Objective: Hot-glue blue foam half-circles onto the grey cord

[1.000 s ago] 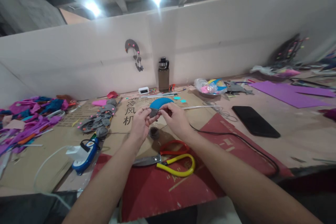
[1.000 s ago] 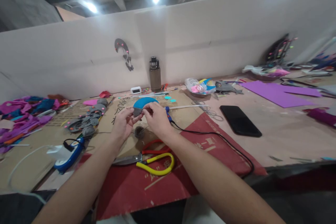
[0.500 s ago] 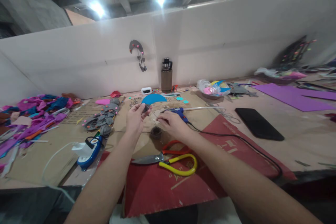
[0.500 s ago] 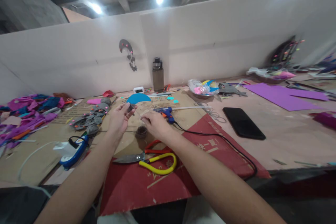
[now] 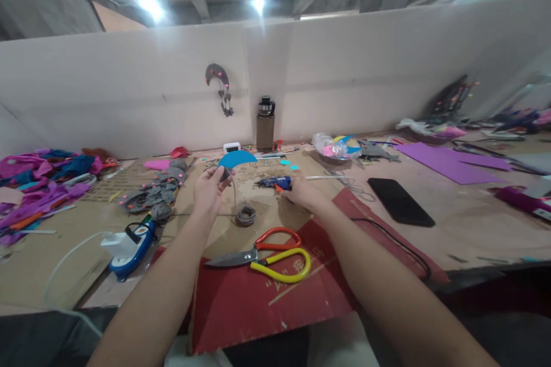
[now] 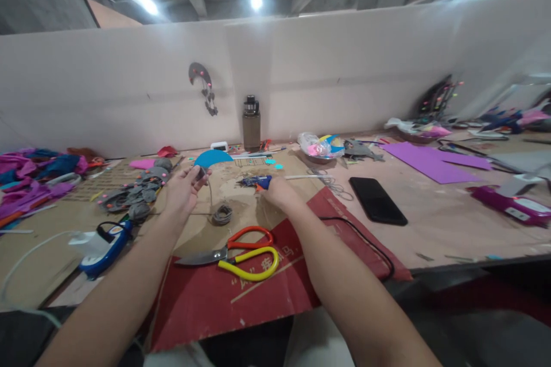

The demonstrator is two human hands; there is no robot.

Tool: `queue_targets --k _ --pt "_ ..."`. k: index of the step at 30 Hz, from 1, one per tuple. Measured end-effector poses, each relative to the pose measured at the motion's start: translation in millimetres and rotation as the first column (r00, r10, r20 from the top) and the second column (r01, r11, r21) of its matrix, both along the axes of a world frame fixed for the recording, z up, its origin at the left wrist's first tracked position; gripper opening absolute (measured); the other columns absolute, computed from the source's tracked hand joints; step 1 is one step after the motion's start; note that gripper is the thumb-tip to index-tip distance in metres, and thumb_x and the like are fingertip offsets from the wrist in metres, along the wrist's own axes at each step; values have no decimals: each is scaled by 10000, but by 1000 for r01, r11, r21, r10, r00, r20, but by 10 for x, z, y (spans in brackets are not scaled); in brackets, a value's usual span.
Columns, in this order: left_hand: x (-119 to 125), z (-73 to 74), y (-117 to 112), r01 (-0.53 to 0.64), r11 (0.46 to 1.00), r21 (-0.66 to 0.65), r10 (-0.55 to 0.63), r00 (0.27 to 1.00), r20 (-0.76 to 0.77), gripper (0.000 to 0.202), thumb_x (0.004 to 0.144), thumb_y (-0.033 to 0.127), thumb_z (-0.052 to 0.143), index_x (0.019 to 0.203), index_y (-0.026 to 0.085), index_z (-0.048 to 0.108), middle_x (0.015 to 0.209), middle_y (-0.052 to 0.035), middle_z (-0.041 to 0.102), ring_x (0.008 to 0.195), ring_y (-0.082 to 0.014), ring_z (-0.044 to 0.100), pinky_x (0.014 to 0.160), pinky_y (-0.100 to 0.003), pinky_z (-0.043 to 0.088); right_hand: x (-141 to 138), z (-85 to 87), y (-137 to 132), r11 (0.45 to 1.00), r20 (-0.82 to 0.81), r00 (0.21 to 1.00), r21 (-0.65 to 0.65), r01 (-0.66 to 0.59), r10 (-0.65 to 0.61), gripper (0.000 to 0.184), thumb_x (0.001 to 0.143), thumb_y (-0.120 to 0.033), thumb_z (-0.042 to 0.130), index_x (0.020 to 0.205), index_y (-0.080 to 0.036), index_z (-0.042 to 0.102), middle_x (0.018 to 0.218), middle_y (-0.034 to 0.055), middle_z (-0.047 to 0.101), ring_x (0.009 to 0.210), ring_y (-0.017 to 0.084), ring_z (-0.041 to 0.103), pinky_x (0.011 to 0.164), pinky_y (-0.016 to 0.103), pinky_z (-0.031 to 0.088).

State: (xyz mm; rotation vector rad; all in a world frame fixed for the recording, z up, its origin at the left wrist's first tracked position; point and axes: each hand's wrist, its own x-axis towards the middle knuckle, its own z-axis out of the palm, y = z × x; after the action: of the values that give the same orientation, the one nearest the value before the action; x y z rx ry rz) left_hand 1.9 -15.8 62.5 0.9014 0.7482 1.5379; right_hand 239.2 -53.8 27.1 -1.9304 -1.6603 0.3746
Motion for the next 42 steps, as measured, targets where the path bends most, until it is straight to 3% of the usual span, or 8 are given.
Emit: queue_targets --k 4,8,14,18,22,28,34,42 --pt "27 8 -26 14 1000 1 -14 1000 10 126 694 144 683 744 104 575 730 -41 646 678 -132 665 627 -206 526 -81 -146 72 1000 -51 999 -16 3 -4 100 624 -251 654 631 -172 593 580 81 610 570 182 573 544 272 398" --pt "37 -18 -31 28 1000 -6 -28 1000 7 152 682 128 692 751 110 557 737 -40 641 683 -134 667 637 -216 523 -80 -112 119 999 -147 988 -12 37 -38 155 668 -300 590 738 -161 589 569 49 590 508 160 548 490 261 402" --pt "33 -80 8 38 999 -2 -38 999 -8 183 664 143 706 769 119 557 742 -38 644 687 -133 667 653 -227 520 -144 157 -30 950 -519 854 244 193 -40 313 699 -226 480 1007 -174 469 751 32 605 550 139 567 488 247 439" --pt "32 -67 -16 26 1000 -13 -27 998 -52 190 654 163 708 764 115 559 731 -45 652 664 -133 663 604 -210 515 -273 396 -221 897 -669 722 412 162 177 347 723 -246 474 1061 -233 394 873 18 611 550 115 551 491 243 454" --pt "27 -62 -51 15 999 -45 -22 988 -153 232 647 214 711 804 132 561 724 -52 662 657 -155 661 506 -206 494 -378 474 -334 904 -649 680 424 -49 341 313 760 -301 490 1059 -223 437 754 -3 596 539 115 512 469 233 417" --pt "43 -71 -53 30 999 -12 -31 987 -157 244 637 232 716 798 133 562 723 -37 653 648 -142 655 541 -219 507 -450 351 -346 863 -403 821 465 -196 404 297 823 -367 481 1059 -193 527 758 25 607 620 145 532 589 281 449" --pt "71 -51 -78 49 999 -2 -49 988 -149 242 622 237 729 768 121 576 693 -38 652 612 -127 642 569 -226 514 -478 349 -339 834 -153 915 488 -258 373 318 821 -331 504 1110 -201 531 906 53 637 779 196 566 739 340 452" --pt "103 -54 -101 62 998 9 -60 986 -157 266 602 251 747 737 124 556 662 -30 647 596 -137 645 576 -247 527 -489 304 -322 840 -123 917 462 -285 379 349 841 -334 481 1153 -179 507 1033 91 626 909 219 572 830 362 432"
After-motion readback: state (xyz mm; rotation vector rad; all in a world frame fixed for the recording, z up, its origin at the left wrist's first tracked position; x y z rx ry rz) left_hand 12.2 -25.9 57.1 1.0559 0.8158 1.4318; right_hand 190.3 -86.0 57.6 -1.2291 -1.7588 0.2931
